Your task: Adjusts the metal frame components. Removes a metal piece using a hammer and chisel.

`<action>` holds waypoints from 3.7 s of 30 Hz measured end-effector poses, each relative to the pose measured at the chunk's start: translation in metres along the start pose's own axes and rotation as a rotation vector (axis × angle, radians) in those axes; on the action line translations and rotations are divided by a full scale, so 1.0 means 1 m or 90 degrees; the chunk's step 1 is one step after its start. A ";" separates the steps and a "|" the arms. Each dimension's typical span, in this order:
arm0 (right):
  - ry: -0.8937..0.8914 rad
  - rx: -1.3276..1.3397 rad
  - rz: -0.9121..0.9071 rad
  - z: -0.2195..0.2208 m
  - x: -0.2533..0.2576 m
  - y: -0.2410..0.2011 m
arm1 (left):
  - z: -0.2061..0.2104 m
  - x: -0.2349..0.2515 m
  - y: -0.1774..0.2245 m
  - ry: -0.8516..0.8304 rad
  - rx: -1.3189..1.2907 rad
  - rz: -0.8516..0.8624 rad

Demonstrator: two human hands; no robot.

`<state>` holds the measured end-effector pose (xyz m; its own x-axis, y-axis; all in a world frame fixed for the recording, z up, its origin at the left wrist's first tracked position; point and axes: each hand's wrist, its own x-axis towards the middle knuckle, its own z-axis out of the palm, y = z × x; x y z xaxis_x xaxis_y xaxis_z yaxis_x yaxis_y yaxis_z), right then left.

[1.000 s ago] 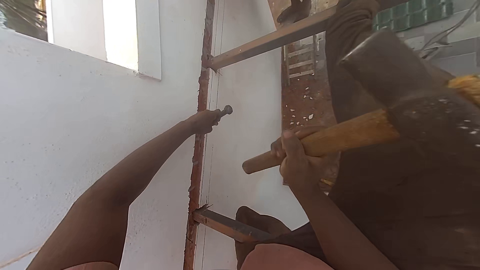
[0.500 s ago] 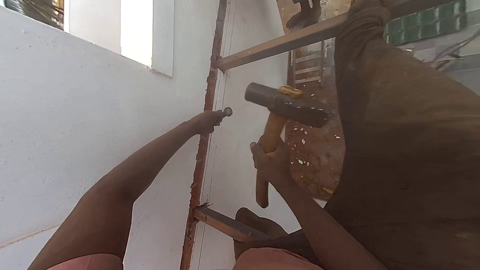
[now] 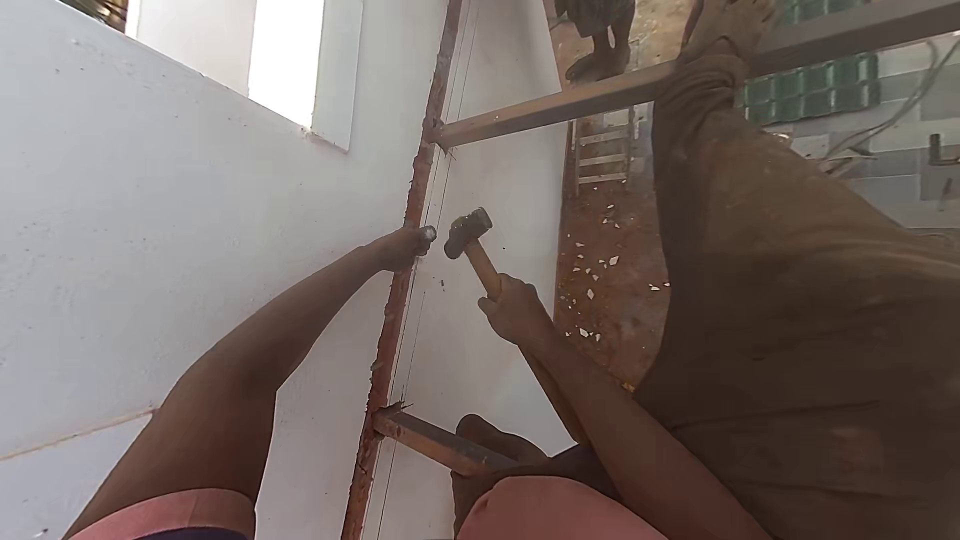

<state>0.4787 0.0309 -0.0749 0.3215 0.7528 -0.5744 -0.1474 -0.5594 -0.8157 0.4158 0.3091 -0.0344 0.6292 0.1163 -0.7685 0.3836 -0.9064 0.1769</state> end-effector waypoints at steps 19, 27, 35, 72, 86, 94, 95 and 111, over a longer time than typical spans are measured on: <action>0.152 0.356 -0.098 0.004 -0.033 0.030 | -0.020 0.027 0.028 -0.056 0.030 -0.009; 0.320 0.520 -0.477 -0.045 -0.057 0.003 | -0.012 0.036 0.028 -0.126 0.059 -0.032; 0.071 0.250 0.032 0.001 -0.022 0.022 | 0.010 0.020 0.026 -0.130 0.059 -0.027; 0.095 0.318 0.030 0.003 -0.006 0.031 | -0.024 0.017 -0.026 0.183 -0.049 0.017; 0.429 0.477 -0.614 -0.045 0.000 -0.049 | -0.032 0.039 -0.016 0.019 -0.064 0.019; 0.150 0.261 -0.018 -0.026 0.018 -0.002 | -0.023 0.021 -0.032 0.106 -0.094 0.014; 0.176 0.282 -0.066 -0.027 0.008 -0.002 | -0.021 0.015 -0.035 0.148 -0.107 0.022; 0.396 0.346 -0.612 -0.026 -0.010 -0.065 | -0.022 -0.001 -0.028 0.197 -0.117 0.026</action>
<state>0.5095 0.0505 -0.0147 0.8739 0.4025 0.2724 0.0732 0.4451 -0.8925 0.4189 0.3436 -0.0250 0.8102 0.2247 -0.5414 0.4517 -0.8280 0.3323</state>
